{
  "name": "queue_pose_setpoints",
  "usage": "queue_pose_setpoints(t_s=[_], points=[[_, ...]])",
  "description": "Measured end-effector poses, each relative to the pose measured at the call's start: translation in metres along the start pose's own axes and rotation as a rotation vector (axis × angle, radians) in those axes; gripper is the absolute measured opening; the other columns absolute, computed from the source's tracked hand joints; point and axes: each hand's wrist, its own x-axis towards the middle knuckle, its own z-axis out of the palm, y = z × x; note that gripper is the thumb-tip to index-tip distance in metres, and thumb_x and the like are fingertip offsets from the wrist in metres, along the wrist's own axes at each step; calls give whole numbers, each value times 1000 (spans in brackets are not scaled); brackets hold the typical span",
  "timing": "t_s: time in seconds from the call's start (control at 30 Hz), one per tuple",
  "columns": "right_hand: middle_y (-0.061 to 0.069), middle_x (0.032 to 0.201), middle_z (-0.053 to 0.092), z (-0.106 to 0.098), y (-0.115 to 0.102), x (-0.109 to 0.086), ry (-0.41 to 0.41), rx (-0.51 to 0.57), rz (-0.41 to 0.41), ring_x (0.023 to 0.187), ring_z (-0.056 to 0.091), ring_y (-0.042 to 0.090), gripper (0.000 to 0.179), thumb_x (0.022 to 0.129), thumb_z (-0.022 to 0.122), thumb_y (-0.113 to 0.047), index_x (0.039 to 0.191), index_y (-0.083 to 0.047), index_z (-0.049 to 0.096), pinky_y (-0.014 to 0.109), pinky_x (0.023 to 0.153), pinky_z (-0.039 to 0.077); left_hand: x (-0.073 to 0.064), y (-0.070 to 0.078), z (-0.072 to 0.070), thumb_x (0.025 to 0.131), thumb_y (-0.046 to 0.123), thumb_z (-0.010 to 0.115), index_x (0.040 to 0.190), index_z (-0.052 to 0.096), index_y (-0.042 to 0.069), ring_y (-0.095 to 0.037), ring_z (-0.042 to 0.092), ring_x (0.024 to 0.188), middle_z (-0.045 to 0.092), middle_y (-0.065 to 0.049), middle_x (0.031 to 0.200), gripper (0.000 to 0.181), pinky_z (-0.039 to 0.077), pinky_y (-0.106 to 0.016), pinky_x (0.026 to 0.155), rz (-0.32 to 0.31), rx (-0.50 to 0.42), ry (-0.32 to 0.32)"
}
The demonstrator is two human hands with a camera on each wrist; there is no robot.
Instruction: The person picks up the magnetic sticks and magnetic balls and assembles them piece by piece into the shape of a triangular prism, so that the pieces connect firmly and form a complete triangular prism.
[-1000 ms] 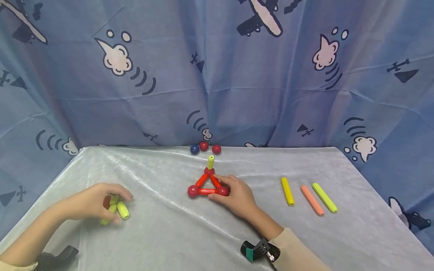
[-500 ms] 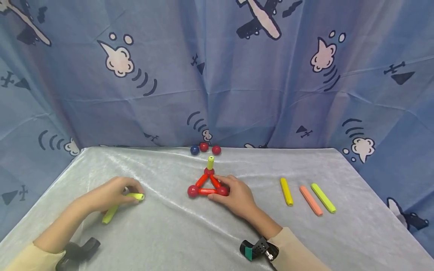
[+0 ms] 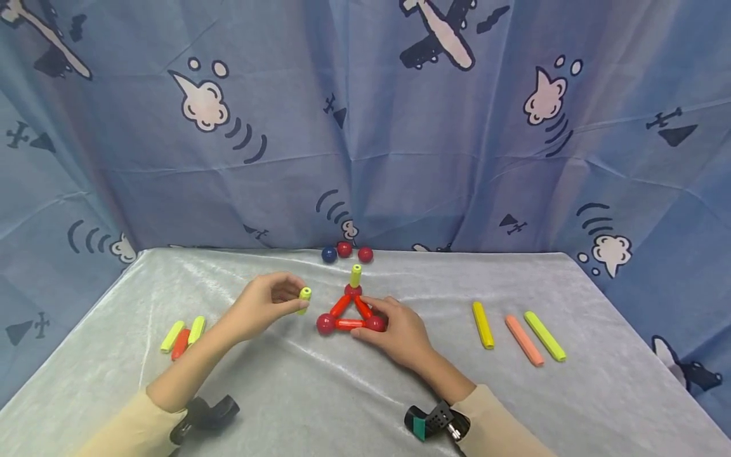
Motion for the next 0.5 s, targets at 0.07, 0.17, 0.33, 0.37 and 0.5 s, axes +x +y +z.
queue_pose_setpoints(t_s=[0.07,0.17,0.33,0.37,0.5], points=[[-1,111,73,0,0,-1,1,9,-1,89,59,11,64,77,87,-44,134,-21,67,25,74,45,4,5,11,88,9,77,108,70,4,-16,71,91,75,-9,101,21,59,-29,84,19,-51,-12],[-1,112,73,1,0,-1,-4,17,4,90,60,10,64,76,87,-44,133,-21,67,24,75,46,6,6,24,88,7,77,108,69,2,-16,71,91,74,-11,102,22,59,-25,83,30,-97,-23],[-1,108,73,1,-1,-1,-1,13,6,84,56,9,65,76,86,-46,133,-21,68,21,71,41,6,1,33,87,5,77,107,69,2,-18,72,92,73,-11,103,22,60,-23,81,9,-136,-10],[-1,108,73,1,-1,0,3,8,5,84,56,9,64,76,86,-46,133,-21,68,21,71,41,7,0,34,87,4,77,107,68,2,-19,73,92,73,-12,104,23,60,-24,81,14,-143,-11],[0,108,73,1,-2,0,15,6,-6,84,56,9,64,76,86,-45,132,-20,68,22,71,41,8,-6,37,84,7,81,110,67,2,-19,72,94,73,-10,103,30,60,-30,84,42,-98,-41]])
